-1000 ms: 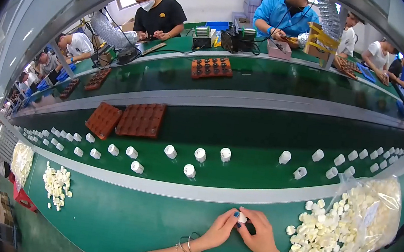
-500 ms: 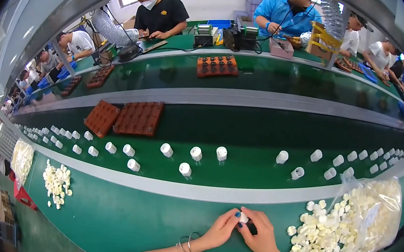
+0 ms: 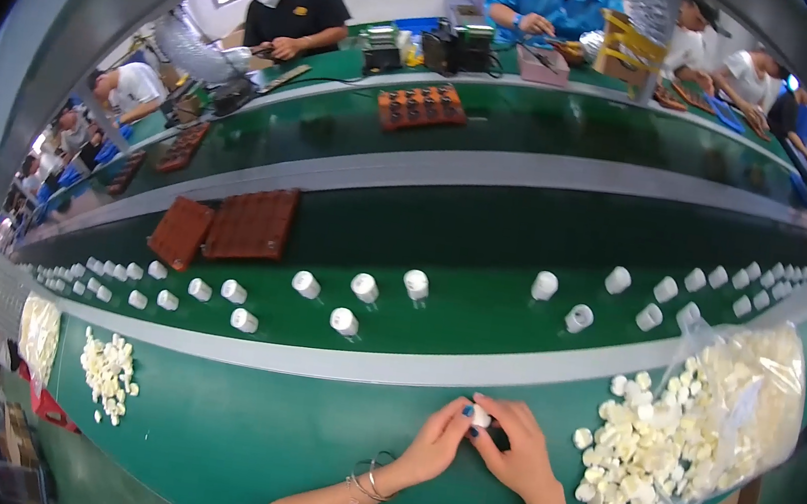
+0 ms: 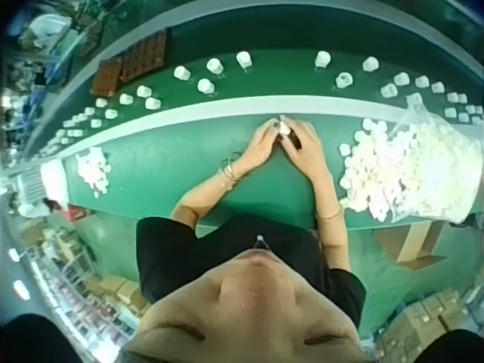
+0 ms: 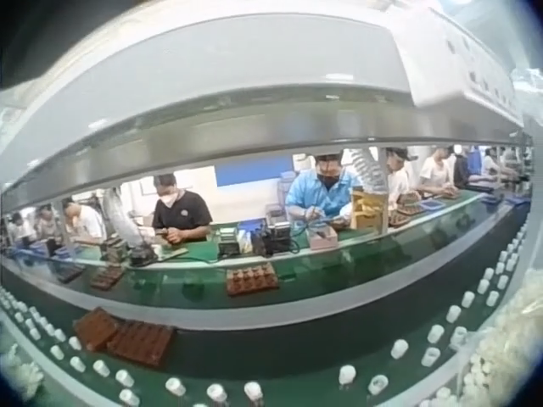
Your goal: The person assembles small white electronic components by hand, placing a white disc into a cylindrical housing on an assembly line.
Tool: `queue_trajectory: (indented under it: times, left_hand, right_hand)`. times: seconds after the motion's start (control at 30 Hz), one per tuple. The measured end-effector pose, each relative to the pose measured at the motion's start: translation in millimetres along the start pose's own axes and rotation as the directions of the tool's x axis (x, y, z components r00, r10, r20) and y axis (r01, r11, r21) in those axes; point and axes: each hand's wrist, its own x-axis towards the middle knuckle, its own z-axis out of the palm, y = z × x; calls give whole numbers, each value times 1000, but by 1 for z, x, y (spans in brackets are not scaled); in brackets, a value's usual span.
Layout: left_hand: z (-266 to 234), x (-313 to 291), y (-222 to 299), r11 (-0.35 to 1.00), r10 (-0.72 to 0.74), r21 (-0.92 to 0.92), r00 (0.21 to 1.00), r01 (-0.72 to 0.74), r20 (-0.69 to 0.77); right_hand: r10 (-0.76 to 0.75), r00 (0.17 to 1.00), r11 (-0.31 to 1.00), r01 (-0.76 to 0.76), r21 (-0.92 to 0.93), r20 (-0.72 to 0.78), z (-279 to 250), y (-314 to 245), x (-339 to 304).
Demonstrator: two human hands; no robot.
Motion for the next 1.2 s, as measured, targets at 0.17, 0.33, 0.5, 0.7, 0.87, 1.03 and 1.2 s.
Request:
queue_trajectory:
  times: [0.17,0.33,0.5,0.7,0.87,1.03,1.2]
  left_hand:
    - [-14,4,-4,986,-37,-157,996,49,79]
    - [11,28,14,906,-154,422,960,42,235]
    - [54,112,44,464,432,690,822,-556,371]
    - [56,168,18,225,441,795,787,-563,432]
    - [57,79,56,254,326,757,790,-602,519]
    - [38,12,41,324,61,798,853,-508,518]
    - [22,8,16,554,159,668,851,-497,501]
  right_hand:
    - [-71,993,995,64,-73,-98,4,2,4]
    - [65,893,994,-17,110,-445,-15,9,2]
    - [249,681,861,170,479,-688,-40,0,9]
    - [255,689,878,129,461,-678,-90,-20,-19]
    - [197,904,980,-187,63,-379,-103,-16,-56]
    - [139,981,985,-151,-86,-135,-86,-22,-57]
    - [193,981,976,-190,-109,21,-62,-12,-60]
